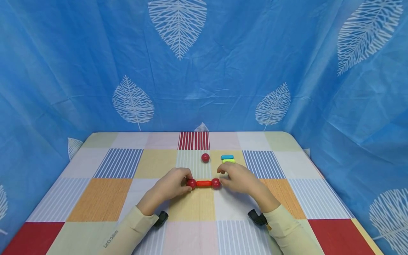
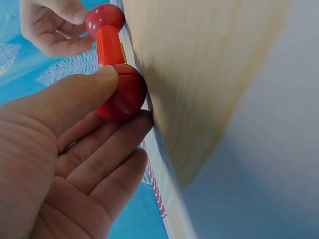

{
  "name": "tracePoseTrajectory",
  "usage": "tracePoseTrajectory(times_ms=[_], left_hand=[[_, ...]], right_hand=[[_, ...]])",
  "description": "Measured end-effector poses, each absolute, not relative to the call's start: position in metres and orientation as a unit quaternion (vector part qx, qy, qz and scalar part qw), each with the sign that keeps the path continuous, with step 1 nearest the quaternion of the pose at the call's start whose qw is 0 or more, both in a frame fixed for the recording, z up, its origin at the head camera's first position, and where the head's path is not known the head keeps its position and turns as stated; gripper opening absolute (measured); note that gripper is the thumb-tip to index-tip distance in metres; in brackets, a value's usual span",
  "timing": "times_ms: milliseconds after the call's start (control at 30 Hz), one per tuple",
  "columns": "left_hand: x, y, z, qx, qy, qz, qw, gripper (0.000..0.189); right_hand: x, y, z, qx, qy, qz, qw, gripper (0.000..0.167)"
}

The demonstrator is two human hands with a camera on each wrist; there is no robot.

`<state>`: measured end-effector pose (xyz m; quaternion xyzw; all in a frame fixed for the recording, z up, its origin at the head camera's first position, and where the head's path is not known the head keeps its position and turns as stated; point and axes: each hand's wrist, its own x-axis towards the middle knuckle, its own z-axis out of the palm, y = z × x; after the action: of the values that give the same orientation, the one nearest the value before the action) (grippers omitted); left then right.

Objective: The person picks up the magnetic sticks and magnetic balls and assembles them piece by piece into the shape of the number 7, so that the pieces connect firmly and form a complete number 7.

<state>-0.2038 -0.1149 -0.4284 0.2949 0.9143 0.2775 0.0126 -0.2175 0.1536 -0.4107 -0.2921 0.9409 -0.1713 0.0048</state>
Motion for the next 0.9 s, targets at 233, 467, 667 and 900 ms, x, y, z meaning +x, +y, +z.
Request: tracePoseTrajectory(times_ms=[233, 467, 667, 900], left_hand=[[-0.204, -0.115, -0.427, 0.289, 0.919, 0.268, 0.015, 0.022], [-0.204, -0.114, -0.429, 0.296, 0.918, 0.264, 0.009, 0.021], [-0.204, -0.115, -0.43, 0.299, 0.916, 0.268, 0.008, 0.02], [-0.204, -0.115, -0.432, 0.299, 0.916, 0.268, 0.004, 0.02]], right_hand=[[-0.23, 0.161, -0.414, -0.287, 0.947, -0.145, -0.016, 0.031], [-0.244, 0.17, -0.419, -0.255, 0.956, -0.142, -0.027, 0.033], [-0.257, 0.176, -0.422, -0.231, 0.963, -0.135, -0.021, 0.034], [-0.265, 0.179, -0.421, -0.217, 0.97, -0.112, -0.007, 0.035]])
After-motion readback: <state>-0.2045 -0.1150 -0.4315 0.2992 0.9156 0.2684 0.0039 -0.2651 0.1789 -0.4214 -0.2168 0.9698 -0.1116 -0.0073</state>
